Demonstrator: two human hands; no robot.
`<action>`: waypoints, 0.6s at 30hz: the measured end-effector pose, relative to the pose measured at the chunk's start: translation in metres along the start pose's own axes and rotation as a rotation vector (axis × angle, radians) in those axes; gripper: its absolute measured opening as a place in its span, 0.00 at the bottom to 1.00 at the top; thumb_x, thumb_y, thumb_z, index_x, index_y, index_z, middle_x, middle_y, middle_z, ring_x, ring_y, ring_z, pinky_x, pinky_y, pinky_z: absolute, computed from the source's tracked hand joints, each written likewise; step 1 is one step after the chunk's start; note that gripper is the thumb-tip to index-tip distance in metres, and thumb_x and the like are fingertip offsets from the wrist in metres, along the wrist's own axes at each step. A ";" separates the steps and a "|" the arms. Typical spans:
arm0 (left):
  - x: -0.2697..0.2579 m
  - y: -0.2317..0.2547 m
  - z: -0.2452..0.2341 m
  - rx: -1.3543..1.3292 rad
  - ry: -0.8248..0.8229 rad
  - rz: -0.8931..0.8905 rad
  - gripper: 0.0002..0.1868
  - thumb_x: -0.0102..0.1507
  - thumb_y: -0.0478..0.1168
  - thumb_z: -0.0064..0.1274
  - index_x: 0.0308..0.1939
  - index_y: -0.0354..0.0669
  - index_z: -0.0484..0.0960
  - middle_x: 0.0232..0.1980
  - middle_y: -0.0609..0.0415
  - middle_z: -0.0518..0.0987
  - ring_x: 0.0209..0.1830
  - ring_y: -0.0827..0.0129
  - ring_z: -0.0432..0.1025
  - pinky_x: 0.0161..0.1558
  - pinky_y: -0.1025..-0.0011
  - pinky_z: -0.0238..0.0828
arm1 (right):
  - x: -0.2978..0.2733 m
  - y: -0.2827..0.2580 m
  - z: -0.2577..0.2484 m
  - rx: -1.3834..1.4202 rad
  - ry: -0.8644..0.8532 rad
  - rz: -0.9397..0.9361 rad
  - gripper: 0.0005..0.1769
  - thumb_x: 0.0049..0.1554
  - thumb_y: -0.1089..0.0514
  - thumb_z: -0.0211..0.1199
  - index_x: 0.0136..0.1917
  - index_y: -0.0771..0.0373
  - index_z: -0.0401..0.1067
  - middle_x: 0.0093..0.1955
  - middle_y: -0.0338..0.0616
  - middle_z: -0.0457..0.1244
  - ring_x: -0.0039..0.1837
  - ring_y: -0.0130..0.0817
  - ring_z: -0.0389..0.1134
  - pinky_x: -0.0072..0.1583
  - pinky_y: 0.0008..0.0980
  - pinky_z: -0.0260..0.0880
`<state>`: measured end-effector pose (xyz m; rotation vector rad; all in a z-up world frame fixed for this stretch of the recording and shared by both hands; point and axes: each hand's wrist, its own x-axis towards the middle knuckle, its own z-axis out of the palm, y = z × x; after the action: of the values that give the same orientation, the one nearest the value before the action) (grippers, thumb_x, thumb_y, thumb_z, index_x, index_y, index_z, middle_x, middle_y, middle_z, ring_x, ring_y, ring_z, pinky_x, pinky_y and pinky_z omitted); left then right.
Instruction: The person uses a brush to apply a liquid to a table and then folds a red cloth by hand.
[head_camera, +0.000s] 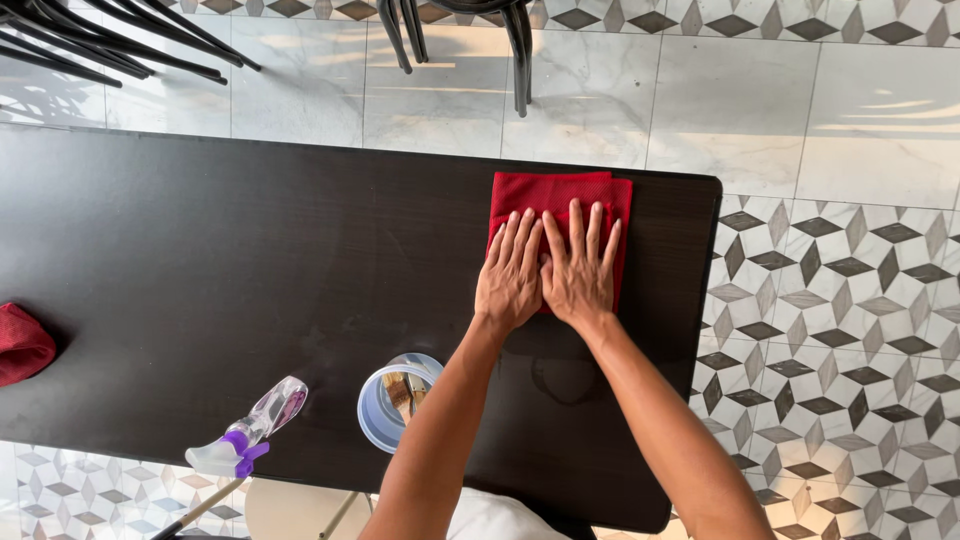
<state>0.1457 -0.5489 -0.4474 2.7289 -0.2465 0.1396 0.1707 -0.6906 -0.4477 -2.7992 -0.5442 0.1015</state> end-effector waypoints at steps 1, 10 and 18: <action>0.010 -0.002 0.003 0.008 0.002 -0.005 0.30 0.73 0.45 0.35 0.77 0.35 0.60 0.81 0.43 0.58 0.84 0.52 0.50 0.81 0.57 0.44 | 0.011 0.006 -0.001 -0.002 -0.006 -0.005 0.39 0.62 0.50 0.50 0.84 0.52 0.48 0.86 0.58 0.37 0.85 0.64 0.31 0.78 0.72 0.24; 0.084 0.038 0.042 0.034 -0.057 -0.054 0.32 0.73 0.47 0.30 0.79 0.38 0.56 0.84 0.45 0.53 0.86 0.54 0.44 0.84 0.60 0.36 | 0.047 0.087 -0.018 -0.108 0.004 -0.008 0.35 0.66 0.51 0.51 0.85 0.52 0.54 0.87 0.55 0.42 0.88 0.59 0.35 0.80 0.70 0.24; 0.083 0.105 0.062 0.075 -0.091 0.142 0.30 0.74 0.48 0.31 0.78 0.36 0.57 0.83 0.45 0.54 0.85 0.55 0.46 0.83 0.59 0.40 | -0.015 0.131 -0.038 0.038 0.053 0.217 0.33 0.69 0.50 0.46 0.85 0.55 0.52 0.89 0.56 0.39 0.88 0.59 0.31 0.79 0.68 0.19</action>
<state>0.2109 -0.6817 -0.4540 2.7950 -0.4711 0.0647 0.2075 -0.8223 -0.4493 -2.8061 -0.2226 0.0810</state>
